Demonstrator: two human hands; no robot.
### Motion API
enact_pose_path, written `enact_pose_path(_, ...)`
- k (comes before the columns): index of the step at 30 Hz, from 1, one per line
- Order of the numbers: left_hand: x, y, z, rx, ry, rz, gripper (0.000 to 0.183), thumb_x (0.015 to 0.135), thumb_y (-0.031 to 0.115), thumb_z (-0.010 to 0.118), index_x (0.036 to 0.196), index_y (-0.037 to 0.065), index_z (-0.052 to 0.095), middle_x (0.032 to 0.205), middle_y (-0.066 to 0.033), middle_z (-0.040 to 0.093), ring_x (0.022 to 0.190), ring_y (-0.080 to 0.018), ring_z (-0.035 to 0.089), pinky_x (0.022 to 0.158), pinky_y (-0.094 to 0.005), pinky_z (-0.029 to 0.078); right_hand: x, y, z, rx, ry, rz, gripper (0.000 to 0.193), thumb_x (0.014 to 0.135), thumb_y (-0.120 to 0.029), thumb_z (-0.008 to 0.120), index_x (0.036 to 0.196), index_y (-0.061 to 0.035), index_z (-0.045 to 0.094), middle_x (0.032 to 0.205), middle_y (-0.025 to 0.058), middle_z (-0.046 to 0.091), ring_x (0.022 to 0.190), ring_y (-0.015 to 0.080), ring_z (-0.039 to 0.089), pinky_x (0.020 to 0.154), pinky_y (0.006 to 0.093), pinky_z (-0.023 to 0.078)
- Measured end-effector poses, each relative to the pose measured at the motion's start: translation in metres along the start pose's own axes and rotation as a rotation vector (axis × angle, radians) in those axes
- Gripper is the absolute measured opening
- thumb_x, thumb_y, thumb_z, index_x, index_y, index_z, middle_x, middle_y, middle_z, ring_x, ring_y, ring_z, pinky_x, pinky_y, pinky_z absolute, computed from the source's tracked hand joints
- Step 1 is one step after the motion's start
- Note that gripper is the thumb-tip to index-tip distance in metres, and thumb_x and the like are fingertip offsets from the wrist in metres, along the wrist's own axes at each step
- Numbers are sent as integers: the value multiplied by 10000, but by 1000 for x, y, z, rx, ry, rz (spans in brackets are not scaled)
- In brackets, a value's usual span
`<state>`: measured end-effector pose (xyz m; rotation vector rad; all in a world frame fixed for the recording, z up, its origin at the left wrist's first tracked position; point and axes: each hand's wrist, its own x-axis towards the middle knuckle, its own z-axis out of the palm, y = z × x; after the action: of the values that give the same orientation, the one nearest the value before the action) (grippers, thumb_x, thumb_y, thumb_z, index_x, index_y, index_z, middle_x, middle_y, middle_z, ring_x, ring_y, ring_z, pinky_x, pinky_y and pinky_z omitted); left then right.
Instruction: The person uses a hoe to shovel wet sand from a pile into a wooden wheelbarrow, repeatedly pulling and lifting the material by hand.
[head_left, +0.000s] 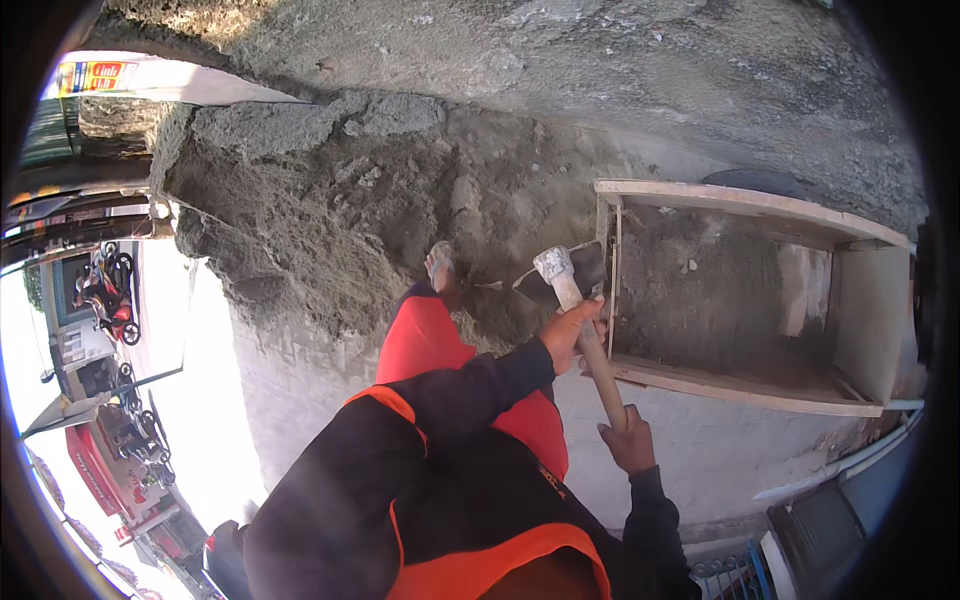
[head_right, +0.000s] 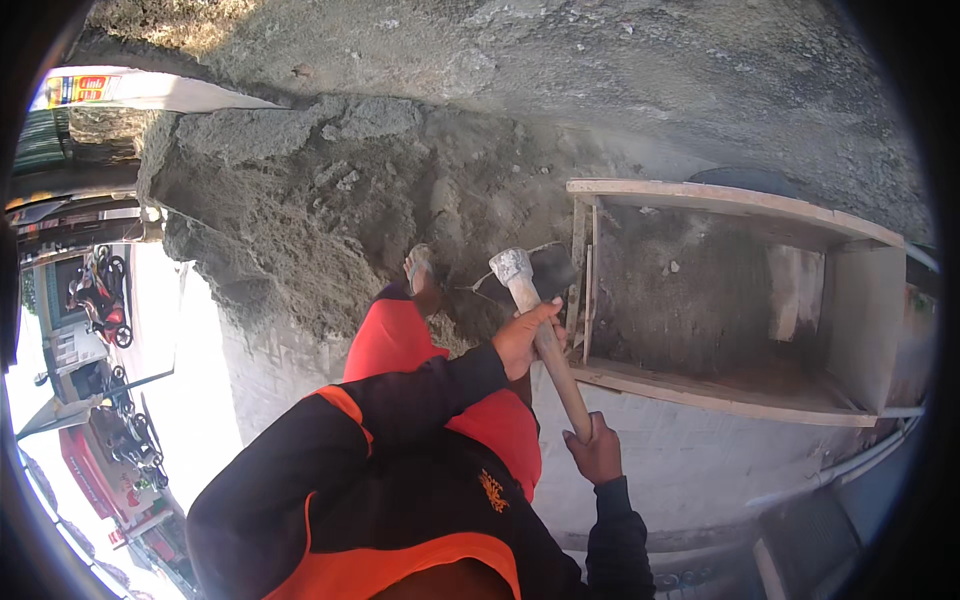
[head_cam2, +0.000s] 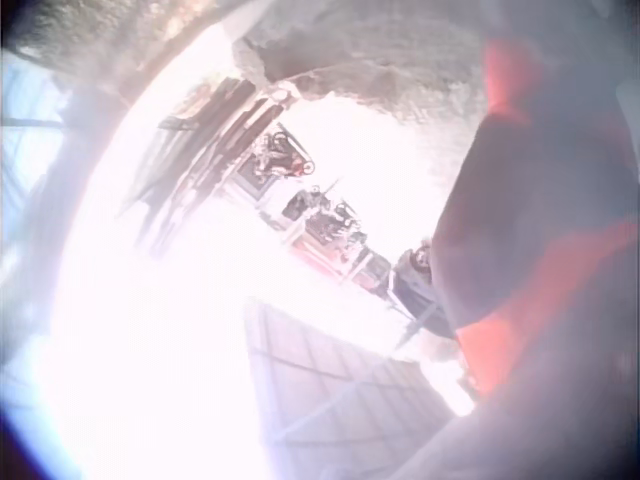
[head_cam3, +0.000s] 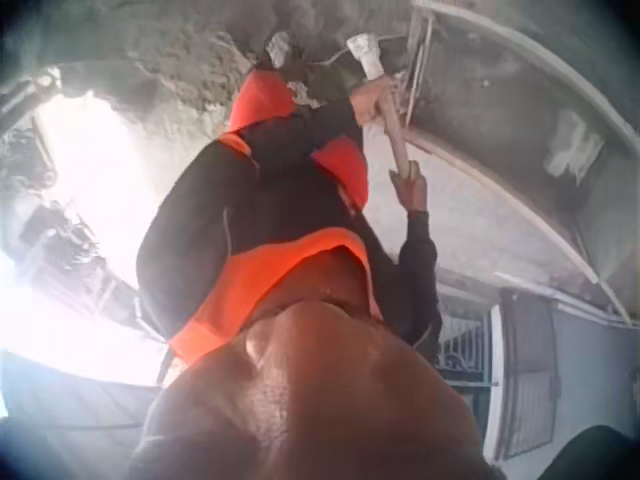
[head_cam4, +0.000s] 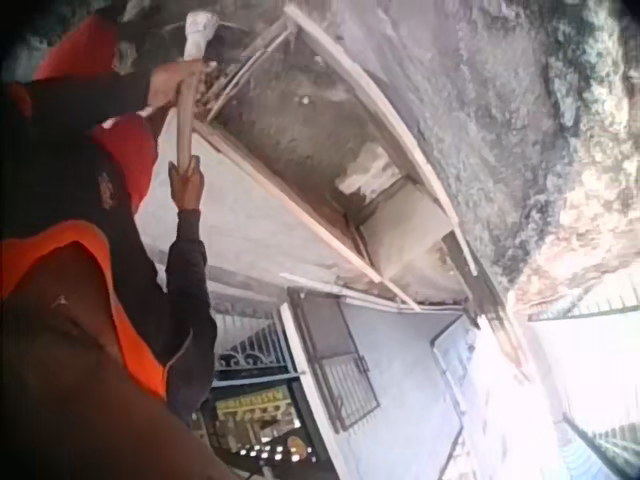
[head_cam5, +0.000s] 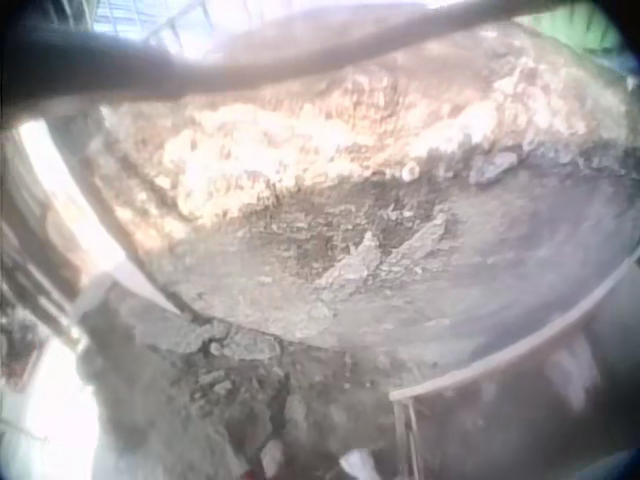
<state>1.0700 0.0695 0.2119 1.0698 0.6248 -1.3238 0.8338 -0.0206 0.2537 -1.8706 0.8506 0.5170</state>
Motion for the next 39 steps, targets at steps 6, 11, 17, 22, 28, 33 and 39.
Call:
enact_pose_path(6, 33, 10, -94, -102, 12, 58, 528, 876, 547, 586, 1142, 99, 502, 985, -105, 611, 896, -234, 632, 819, -421, 508, 80, -52, 71, 267, -115, 72, 342, 804, -215, 710, 959, 21, 518, 703, 164, 604, 576, 260, 607, 542, 394, 471)
enact_pose_path(11, -3, -4, -117, 300, -48, -370, 762, 868, 636, 532, 1381, 99, 363, 1318, -157, 445, 1200, -210, 471, 893, -402, 470, 238, -64, 133, 589, -192, 323, 235, 852, -158, 654, 994, -29, 518, 634, 17, 505, 447, 106, 476, 383, 295, 394)
enact_pose_path(17, 97, 1, -225, 823, 38, 113, 483, 790, 303, 702, 1139, 19, 526, 881, -135, 615, 785, -236, 621, 685, -411, 500, 463, -106, 195, 929, 90, 556, 164, 896, -177, 646, 871, -33, 570, 641, 39, 514, 487, 173, 513, 424, 361, 412)
enact_pose_path(22, 233, 204, -284, 1331, -21, 274, 478, 761, 312, 667, 1057, -48, 563, 927, -259, 644, 885, -402, 641, 776, -471, 501, 629, -111, 191, 1072, 435, 502, 253, 924, -190, 601, 1051, 8, 509, 761, 93, 500, 578, 229, 523, 503, 435, 457)
enact_pose_path(28, 251, 310, -357, 1357, -108, 193, 426, 760, 281, 653, 1009, -59, 591, 906, -270, 651, 910, -408, 651, 809, -462, 510, 709, -155, 264, 919, 415, 616, 412, 936, -198, 564, 1196, 91, 428, 905, 159, 523, 645, 269, 573, 558, 430, 489)
enact_pose_path(33, 164, 266, -436, 1354, 140, 182, 499, 763, 291, 654, 1086, -66, 521, 921, -290, 632, 888, -440, 636, 800, -482, 499, 665, -207, 390, 728, 246, 723, 359, 883, -145, 595, 1112, 110, 486, 864, 174, 586, 666, 290, 632, 537, 412, 517)
enact_pose_path(39, 114, 226, -401, 1289, 209, 47, 505, 808, 327, 603, 1096, -73, 493, 921, -273, 628, 884, -446, 635, 819, -488, 497, 612, -198, 391, 689, 88, 649, 259, 850, -107, 619, 1025, 66, 536, 831, 151, 580, 595, 252, 597, 508, 386, 512)
